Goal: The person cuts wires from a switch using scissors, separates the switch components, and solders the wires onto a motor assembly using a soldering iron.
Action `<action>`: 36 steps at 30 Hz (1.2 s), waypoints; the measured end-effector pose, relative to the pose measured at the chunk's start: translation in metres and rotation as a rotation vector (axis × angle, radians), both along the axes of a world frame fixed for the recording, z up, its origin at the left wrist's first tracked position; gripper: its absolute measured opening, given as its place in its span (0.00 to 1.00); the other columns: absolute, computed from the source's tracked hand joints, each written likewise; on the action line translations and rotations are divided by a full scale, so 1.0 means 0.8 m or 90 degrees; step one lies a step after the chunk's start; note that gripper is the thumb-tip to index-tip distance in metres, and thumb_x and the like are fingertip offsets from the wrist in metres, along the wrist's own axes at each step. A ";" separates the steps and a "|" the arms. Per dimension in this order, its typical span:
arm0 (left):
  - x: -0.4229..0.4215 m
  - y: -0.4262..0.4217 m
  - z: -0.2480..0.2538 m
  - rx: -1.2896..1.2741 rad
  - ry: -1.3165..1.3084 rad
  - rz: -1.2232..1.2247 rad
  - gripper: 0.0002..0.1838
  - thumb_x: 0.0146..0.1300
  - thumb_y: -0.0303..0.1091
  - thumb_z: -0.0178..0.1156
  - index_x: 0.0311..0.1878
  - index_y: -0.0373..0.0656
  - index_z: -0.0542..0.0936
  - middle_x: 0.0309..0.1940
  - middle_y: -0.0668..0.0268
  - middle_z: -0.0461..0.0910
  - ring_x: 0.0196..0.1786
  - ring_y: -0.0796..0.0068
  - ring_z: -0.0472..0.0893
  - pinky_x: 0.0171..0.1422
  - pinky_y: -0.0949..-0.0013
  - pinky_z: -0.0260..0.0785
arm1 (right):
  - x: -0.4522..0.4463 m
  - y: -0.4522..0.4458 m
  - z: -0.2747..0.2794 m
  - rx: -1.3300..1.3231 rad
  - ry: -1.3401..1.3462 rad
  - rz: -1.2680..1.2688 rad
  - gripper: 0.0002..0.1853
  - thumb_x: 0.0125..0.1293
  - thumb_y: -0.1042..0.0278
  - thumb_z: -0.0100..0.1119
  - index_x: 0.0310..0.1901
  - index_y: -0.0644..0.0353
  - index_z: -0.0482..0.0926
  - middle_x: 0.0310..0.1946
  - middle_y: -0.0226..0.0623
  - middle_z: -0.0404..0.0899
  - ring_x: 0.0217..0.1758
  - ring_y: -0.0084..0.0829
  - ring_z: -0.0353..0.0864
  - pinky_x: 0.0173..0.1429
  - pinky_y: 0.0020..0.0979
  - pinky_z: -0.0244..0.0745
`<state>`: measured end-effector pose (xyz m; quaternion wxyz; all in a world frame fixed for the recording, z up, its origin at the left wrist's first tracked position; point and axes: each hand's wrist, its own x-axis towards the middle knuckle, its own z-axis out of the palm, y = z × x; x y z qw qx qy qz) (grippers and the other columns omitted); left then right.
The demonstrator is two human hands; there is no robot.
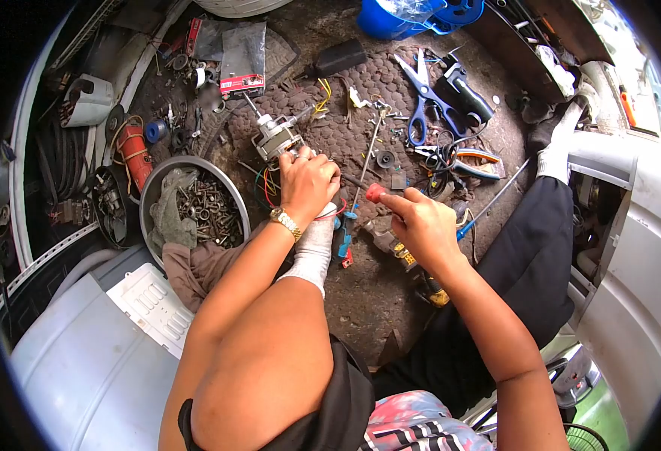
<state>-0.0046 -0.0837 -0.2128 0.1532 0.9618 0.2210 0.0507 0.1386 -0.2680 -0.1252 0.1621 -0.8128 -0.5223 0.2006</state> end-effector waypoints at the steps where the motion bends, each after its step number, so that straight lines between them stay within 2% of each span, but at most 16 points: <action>1: 0.000 0.000 -0.001 0.002 -0.001 0.000 0.04 0.50 0.39 0.71 0.29 0.55 0.85 0.32 0.76 0.83 0.47 0.67 0.78 0.55 0.53 0.56 | 0.000 0.000 0.000 0.000 -0.001 -0.001 0.18 0.53 0.72 0.64 0.48 0.45 0.85 0.29 0.35 0.78 0.28 0.42 0.83 0.31 0.43 0.77; 26: -0.001 -0.003 -0.007 -0.002 -0.033 -0.002 0.05 0.50 0.36 0.71 0.30 0.53 0.84 0.32 0.73 0.82 0.47 0.66 0.77 0.55 0.55 0.57 | 0.009 0.009 0.008 -0.039 0.051 -0.033 0.13 0.57 0.66 0.65 0.45 0.44 0.86 0.28 0.34 0.81 0.33 0.41 0.85 0.35 0.43 0.78; 36: -0.001 -0.002 -0.010 -0.007 -0.020 -0.002 0.05 0.51 0.37 0.70 0.30 0.53 0.84 0.33 0.73 0.83 0.47 0.66 0.77 0.54 0.56 0.58 | 0.008 0.009 0.006 -0.033 0.056 -0.025 0.15 0.56 0.67 0.65 0.46 0.44 0.86 0.29 0.34 0.82 0.33 0.42 0.85 0.36 0.42 0.78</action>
